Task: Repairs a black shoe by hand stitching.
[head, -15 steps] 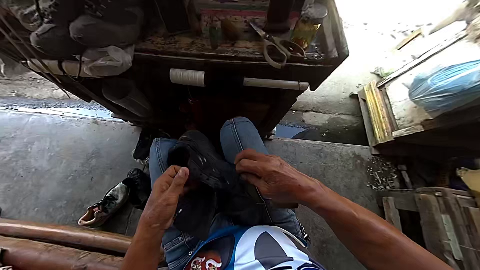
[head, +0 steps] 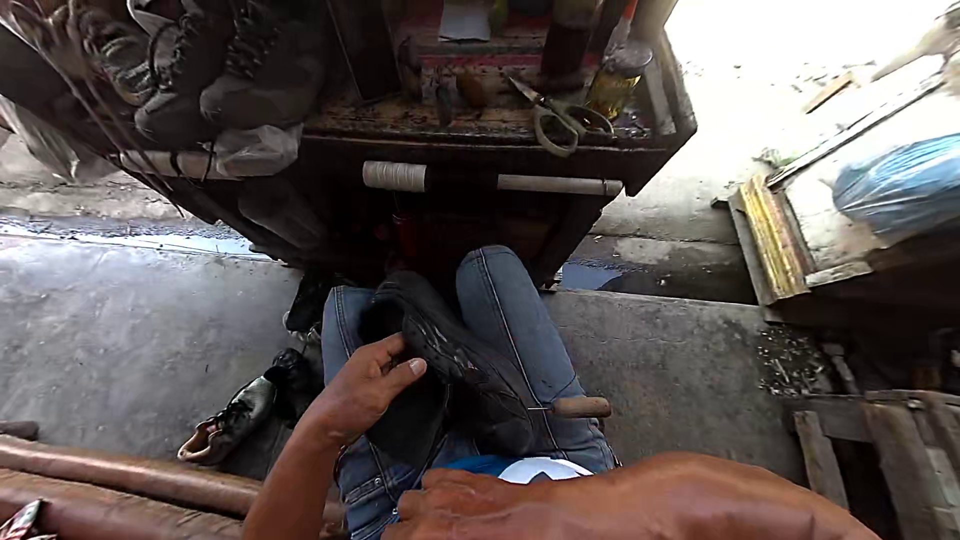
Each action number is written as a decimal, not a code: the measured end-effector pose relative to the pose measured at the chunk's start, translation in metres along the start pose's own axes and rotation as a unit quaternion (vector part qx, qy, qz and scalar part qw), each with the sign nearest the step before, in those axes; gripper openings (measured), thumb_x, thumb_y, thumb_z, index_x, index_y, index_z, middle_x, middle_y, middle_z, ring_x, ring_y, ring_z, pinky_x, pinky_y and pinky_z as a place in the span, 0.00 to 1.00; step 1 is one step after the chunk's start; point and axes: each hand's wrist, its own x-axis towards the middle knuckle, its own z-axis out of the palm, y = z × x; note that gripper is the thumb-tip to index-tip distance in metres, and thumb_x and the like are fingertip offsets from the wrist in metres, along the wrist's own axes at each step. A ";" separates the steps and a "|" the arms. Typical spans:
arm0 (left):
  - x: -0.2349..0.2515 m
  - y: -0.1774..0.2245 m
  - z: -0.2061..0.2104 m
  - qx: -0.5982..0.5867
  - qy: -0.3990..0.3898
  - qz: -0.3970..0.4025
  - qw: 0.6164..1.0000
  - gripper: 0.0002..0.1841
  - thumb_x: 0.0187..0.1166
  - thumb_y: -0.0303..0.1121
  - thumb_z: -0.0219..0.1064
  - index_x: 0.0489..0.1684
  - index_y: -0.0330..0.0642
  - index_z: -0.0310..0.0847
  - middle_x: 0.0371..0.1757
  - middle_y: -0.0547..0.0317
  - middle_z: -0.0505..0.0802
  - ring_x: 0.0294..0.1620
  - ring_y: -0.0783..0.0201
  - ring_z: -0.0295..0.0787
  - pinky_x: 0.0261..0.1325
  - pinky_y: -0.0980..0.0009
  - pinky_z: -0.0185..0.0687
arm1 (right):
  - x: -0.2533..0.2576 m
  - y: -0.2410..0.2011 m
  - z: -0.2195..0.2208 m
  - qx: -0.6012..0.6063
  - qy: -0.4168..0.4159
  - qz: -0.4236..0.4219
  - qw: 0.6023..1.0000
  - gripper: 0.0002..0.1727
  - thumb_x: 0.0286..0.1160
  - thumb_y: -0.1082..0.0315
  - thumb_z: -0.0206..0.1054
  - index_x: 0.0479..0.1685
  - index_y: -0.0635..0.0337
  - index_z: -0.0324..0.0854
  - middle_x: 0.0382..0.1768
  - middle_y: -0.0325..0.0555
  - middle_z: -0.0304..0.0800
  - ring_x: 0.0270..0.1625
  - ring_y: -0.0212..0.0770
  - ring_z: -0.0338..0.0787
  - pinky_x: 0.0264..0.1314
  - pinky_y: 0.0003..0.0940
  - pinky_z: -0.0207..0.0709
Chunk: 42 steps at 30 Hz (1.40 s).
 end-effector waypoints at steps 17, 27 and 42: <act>-0.005 -0.015 -0.010 0.538 -0.045 0.006 0.842 0.15 0.83 0.41 0.59 0.37 0.43 0.91 0.53 0.52 0.92 0.68 0.47 0.83 0.73 0.37 0.66 | -0.138 0.057 -0.005 -0.084 0.113 0.339 0.930 0.17 0.81 0.51 0.62 0.53 0.51 0.87 0.40 0.43 0.87 0.40 0.42 0.90 0.39 0.42 0.86; -0.031 -0.022 -0.045 0.226 0.174 0.062 0.956 0.16 0.88 0.43 0.57 0.48 0.41 0.85 0.54 0.57 0.88 0.57 0.64 0.87 0.60 0.63 0.87 | -0.156 0.072 -0.007 0.021 0.189 0.306 0.933 0.11 0.83 0.59 0.62 0.45 0.49 0.91 0.40 0.36 0.86 0.41 0.27 0.86 0.41 0.24 0.81; -0.083 -0.026 -0.044 0.160 0.074 -0.111 0.978 0.10 0.81 0.43 0.68 0.48 0.50 0.91 0.36 0.70 0.92 0.30 0.76 0.84 0.32 0.81 0.78 | -0.159 0.072 0.001 0.050 0.206 0.316 0.925 0.11 0.81 0.59 0.62 0.44 0.48 0.92 0.39 0.35 0.85 0.40 0.24 0.84 0.40 0.20 0.79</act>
